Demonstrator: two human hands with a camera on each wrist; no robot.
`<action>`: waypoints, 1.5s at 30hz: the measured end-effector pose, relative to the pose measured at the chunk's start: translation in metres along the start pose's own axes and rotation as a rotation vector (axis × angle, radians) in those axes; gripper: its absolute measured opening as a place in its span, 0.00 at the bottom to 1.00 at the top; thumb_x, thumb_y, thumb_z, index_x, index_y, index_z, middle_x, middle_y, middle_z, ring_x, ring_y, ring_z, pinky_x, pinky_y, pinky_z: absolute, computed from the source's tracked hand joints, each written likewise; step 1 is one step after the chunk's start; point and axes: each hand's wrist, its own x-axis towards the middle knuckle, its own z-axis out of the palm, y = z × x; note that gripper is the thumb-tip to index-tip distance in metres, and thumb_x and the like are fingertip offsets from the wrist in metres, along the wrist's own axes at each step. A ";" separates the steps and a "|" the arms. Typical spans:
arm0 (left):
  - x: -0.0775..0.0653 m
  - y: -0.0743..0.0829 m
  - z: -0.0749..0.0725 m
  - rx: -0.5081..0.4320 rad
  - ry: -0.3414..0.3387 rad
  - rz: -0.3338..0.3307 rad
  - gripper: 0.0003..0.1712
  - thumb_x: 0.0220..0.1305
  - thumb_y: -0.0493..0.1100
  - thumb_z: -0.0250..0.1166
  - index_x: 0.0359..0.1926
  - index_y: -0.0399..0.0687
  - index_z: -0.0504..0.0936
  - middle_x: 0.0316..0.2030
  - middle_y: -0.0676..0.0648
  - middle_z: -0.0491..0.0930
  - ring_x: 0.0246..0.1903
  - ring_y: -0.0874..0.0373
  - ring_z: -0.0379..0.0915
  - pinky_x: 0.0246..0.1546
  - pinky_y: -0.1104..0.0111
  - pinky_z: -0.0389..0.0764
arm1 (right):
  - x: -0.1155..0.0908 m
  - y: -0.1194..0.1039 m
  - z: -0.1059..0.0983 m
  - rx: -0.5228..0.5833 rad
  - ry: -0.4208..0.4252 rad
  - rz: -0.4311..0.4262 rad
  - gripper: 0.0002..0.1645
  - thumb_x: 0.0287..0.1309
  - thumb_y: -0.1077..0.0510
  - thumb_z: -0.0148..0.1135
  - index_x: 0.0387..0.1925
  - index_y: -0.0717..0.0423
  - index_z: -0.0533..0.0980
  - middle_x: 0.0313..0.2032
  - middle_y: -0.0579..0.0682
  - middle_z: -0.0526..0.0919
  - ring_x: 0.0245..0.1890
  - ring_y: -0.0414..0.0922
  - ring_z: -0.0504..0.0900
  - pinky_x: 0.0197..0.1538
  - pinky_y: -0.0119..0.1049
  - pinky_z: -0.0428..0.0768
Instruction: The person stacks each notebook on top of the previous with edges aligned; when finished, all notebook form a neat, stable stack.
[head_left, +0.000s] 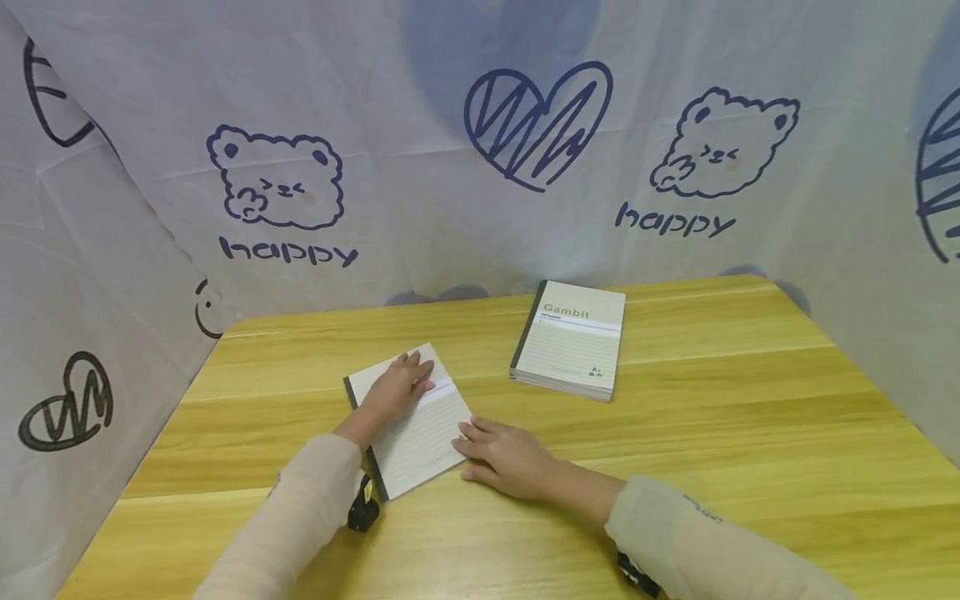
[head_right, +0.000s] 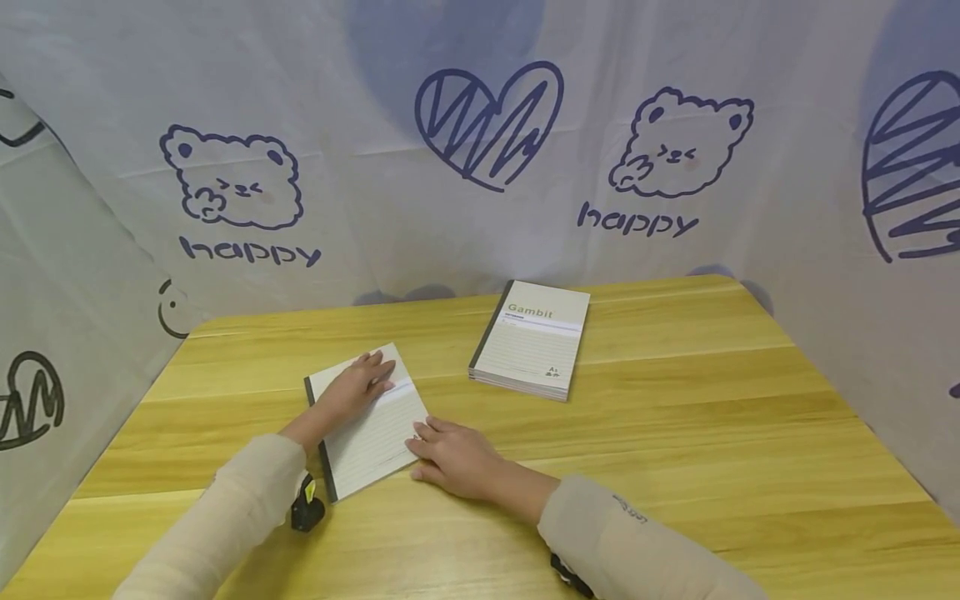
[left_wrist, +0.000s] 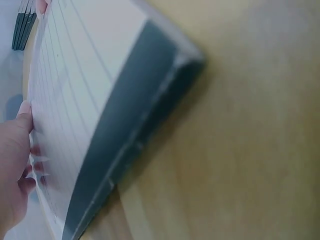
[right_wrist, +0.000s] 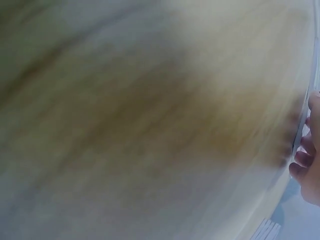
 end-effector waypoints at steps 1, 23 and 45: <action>-0.001 0.000 0.000 -0.005 0.003 -0.002 0.26 0.66 0.45 0.55 0.61 0.35 0.69 0.64 0.29 0.59 0.64 0.31 0.53 0.64 0.44 0.58 | 0.000 0.000 0.000 0.012 0.006 -0.002 0.27 0.63 0.46 0.52 0.58 0.55 0.73 0.61 0.57 0.71 0.62 0.54 0.69 0.61 0.46 0.72; -0.087 -0.013 -0.028 -0.446 0.496 -0.243 0.29 0.67 0.40 0.53 0.66 0.36 0.58 0.45 0.35 0.77 0.45 0.46 0.74 0.43 0.58 0.78 | 0.041 0.020 -0.015 0.321 0.458 0.210 0.22 0.58 0.56 0.60 0.52 0.62 0.75 0.43 0.59 0.82 0.42 0.51 0.79 0.46 0.42 0.80; -0.114 0.005 0.002 -0.297 0.282 -0.360 0.34 0.64 0.41 0.58 0.65 0.28 0.57 0.29 0.43 0.71 0.27 0.57 0.65 0.25 0.72 0.67 | 0.047 0.008 0.005 0.313 0.154 0.397 0.28 0.58 0.51 0.59 0.58 0.60 0.72 0.27 0.52 0.71 0.25 0.41 0.61 0.25 0.29 0.60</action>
